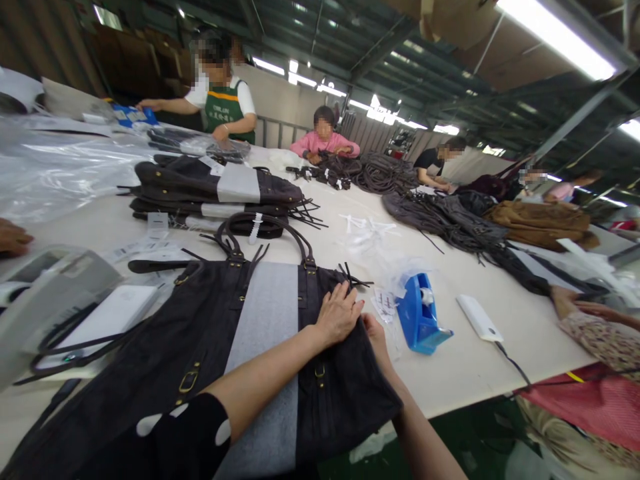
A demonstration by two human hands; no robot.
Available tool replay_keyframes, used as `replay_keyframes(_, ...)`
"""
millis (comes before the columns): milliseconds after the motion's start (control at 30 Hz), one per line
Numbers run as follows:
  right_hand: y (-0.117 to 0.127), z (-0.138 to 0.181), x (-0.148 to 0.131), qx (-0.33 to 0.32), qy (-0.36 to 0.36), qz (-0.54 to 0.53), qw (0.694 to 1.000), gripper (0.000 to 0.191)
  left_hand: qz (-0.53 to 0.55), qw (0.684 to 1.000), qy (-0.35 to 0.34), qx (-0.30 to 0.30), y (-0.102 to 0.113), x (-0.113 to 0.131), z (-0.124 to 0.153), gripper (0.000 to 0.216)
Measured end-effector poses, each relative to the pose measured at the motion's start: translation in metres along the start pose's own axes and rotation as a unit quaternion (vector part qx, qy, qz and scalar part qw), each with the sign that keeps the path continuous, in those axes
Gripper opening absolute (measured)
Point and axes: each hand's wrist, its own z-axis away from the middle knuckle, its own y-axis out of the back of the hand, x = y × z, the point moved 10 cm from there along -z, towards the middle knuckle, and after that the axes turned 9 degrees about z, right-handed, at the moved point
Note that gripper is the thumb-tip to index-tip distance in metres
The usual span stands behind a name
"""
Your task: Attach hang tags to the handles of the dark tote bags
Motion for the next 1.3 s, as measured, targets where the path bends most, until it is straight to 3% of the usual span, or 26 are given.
replay_keyframes(233, -0.007, 0.003, 0.033, -0.105, -0.088, 0.022, 0.99, 0.013, -0.077, 0.995, 0.003, -0.06, -0.051, -0.025, 0.0, 0.053)
replay_keyframes(367, -0.012, 0.047, 0.04, -0.25, -0.159, -0.132, 0.946, 0.044, -0.095, 0.993, 0.001, -0.07, -0.057, -0.026, 0.0, 0.055)
replay_keyframes(500, 0.0, 0.076, 0.034, -0.289, -0.179, -0.201, 0.919, 0.048, -0.112, 0.99, 0.007, -0.082, -0.059, -0.024, 0.0, 0.056)
replay_keyframes(667, 0.044, 0.084, 0.021, -0.176, -0.137, -0.153, 0.963, 0.034, -0.125, 0.99, 0.002, -0.066, -0.061, -0.024, 0.001, 0.056)
replay_keyframes(800, 0.048, 0.103, -0.01, -0.238, -0.074, -0.16, 0.955, 0.04, -0.131, 0.989, 0.001, -0.068, -0.062, -0.022, 0.002, 0.057)
replay_keyframes(867, 0.049, 0.104, -0.014, -0.223, -0.055, -0.116, 0.966, 0.04, -0.13, 0.989, 0.005, -0.072, -0.061, -0.022, 0.002, 0.057)
replay_keyframes(1033, 0.059, 0.107, -0.001, -0.011, -0.009, -0.029, 0.999, 0.002, -0.115, 0.991, 0.013, -0.073, -0.062, -0.024, 0.004, 0.057)
replay_keyframes(1100, 0.06, 0.117, 0.014, 0.063, -0.019, -0.028, 0.997, 0.009, -0.106, 0.992, 0.011, -0.063, -0.062, -0.025, 0.002, 0.057)
replay_keyframes(1200, 0.057, 0.129, 0.036, 0.102, -0.052, -0.045, 0.992, 0.011, -0.087, 0.994, 0.012, -0.063, -0.061, -0.023, -0.001, 0.057)
replay_keyframes(1300, 0.051, 0.133, 0.042, 0.082, -0.06, -0.024, 0.995, 0.016, -0.045, 0.995, 0.038, -0.082, -0.053, -0.015, 0.009, 0.06)
